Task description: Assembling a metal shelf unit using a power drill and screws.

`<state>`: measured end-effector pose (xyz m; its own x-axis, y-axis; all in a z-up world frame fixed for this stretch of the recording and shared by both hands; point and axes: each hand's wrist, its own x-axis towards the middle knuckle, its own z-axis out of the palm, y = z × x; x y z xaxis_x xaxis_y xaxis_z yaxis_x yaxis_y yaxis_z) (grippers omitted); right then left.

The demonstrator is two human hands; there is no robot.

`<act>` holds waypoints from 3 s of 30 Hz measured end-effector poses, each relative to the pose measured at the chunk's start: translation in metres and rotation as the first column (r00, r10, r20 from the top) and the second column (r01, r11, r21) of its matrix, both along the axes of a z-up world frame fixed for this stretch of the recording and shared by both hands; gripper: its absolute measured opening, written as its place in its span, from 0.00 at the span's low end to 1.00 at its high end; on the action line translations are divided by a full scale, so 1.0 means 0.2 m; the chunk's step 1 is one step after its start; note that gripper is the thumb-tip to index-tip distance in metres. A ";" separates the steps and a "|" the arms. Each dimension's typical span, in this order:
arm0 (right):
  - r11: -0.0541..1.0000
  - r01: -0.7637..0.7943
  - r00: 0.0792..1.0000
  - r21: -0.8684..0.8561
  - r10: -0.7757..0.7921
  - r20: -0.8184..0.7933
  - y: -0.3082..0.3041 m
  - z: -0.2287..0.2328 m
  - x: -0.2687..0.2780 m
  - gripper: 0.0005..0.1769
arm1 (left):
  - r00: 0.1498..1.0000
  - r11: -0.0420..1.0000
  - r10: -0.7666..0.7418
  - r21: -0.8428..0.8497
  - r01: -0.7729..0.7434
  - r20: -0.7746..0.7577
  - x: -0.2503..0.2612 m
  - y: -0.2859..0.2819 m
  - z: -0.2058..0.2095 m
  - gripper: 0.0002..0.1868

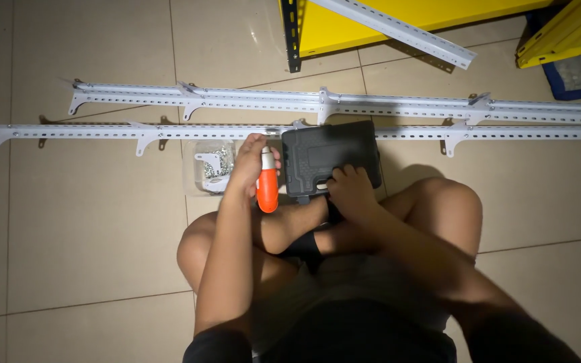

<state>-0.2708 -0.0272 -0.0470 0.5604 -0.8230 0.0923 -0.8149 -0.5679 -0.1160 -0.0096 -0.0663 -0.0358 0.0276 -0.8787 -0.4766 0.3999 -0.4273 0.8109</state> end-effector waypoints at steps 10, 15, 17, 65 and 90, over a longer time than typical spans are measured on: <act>0.959 -0.273 0.953 -0.070 0.259 -0.159 -0.05 -0.23 -0.05 0.05 | 0.987 0.993 0.108 0.055 -0.102 -0.121 0.06 0.04 0.11 0.12; 0.950 -0.288 0.952 -0.121 0.270 -0.144 -0.12 -0.20 -0.06 0.04 | 0.979 0.992 0.103 0.086 -0.089 -0.175 0.05 0.03 0.09 0.17; 0.961 -0.221 0.970 -0.167 0.198 -0.143 -0.16 -0.17 -0.10 0.03 | 0.985 0.984 0.093 0.163 -0.069 -0.148 0.03 0.02 0.09 0.21; 0.853 -0.381 0.542 0.357 -0.107 0.833 -0.63 -0.21 -0.07 0.31 | 0.722 0.790 0.531 -0.049 -0.611 -0.443 -0.39 -0.47 -0.24 0.06; 0.690 -0.190 0.267 0.698 -0.648 0.713 -0.89 -0.23 -0.39 0.21 | 0.628 0.985 -0.084 -0.031 0.169 0.773 -0.31 -0.18 -0.48 0.04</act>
